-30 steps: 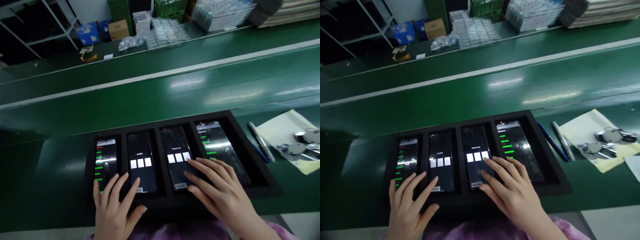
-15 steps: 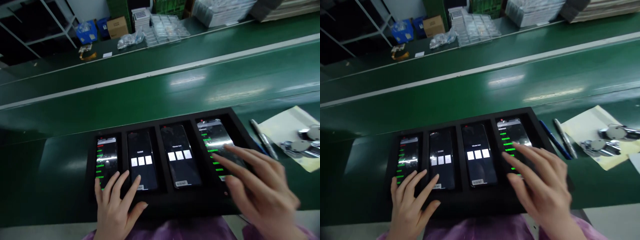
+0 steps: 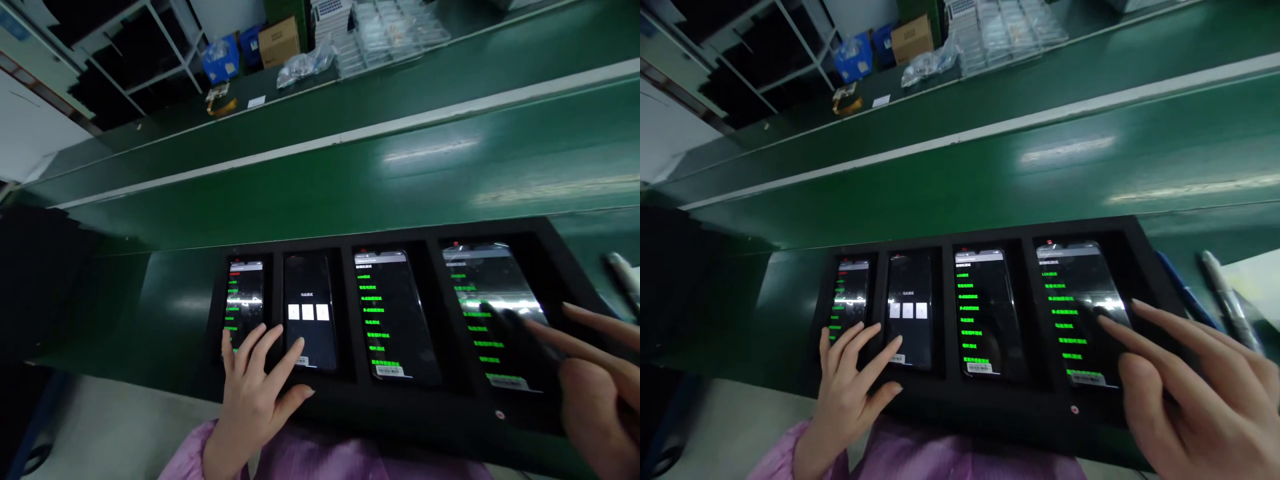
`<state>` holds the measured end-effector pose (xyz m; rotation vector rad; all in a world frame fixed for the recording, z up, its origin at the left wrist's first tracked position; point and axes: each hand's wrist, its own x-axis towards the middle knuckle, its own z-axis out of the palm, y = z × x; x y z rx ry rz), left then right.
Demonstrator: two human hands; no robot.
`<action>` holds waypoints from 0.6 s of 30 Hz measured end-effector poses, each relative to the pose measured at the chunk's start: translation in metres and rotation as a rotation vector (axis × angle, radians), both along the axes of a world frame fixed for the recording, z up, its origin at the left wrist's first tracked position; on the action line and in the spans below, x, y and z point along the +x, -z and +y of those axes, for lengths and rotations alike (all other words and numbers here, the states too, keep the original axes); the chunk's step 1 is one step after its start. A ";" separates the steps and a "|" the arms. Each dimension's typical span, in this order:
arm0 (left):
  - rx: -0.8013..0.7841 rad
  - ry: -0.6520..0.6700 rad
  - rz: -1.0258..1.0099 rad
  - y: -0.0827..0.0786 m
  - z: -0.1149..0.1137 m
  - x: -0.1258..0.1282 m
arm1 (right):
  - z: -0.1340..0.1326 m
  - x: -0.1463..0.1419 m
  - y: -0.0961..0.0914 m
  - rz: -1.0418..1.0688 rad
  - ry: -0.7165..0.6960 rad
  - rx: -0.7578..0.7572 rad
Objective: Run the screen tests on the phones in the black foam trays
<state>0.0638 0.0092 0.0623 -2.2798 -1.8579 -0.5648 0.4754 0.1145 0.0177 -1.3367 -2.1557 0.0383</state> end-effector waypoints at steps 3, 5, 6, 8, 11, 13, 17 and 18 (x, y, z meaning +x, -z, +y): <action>-0.006 0.015 0.000 -0.004 0.006 0.001 | -0.004 -0.012 -0.003 0.042 -0.004 -0.016; -0.001 0.038 -0.004 -0.007 0.014 0.002 | -0.006 -0.027 -0.013 0.086 0.046 -0.024; 0.002 0.042 0.004 -0.008 0.019 0.002 | -0.007 -0.034 -0.018 0.112 0.089 -0.019; -0.017 0.023 0.046 -0.008 0.028 0.002 | -0.009 -0.046 -0.029 0.159 0.154 0.016; 0.001 -0.003 0.090 -0.004 0.031 0.000 | -0.014 -0.048 -0.040 0.131 0.107 0.095; 0.062 -0.003 0.054 0.000 0.024 -0.006 | -0.021 -0.042 -0.043 0.068 0.081 0.069; 0.097 -0.039 0.000 0.008 0.002 -0.024 | -0.034 -0.030 -0.044 -0.002 0.076 0.000; 0.095 -0.053 0.003 0.010 -0.003 -0.029 | -0.035 -0.029 -0.044 -0.002 0.070 -0.004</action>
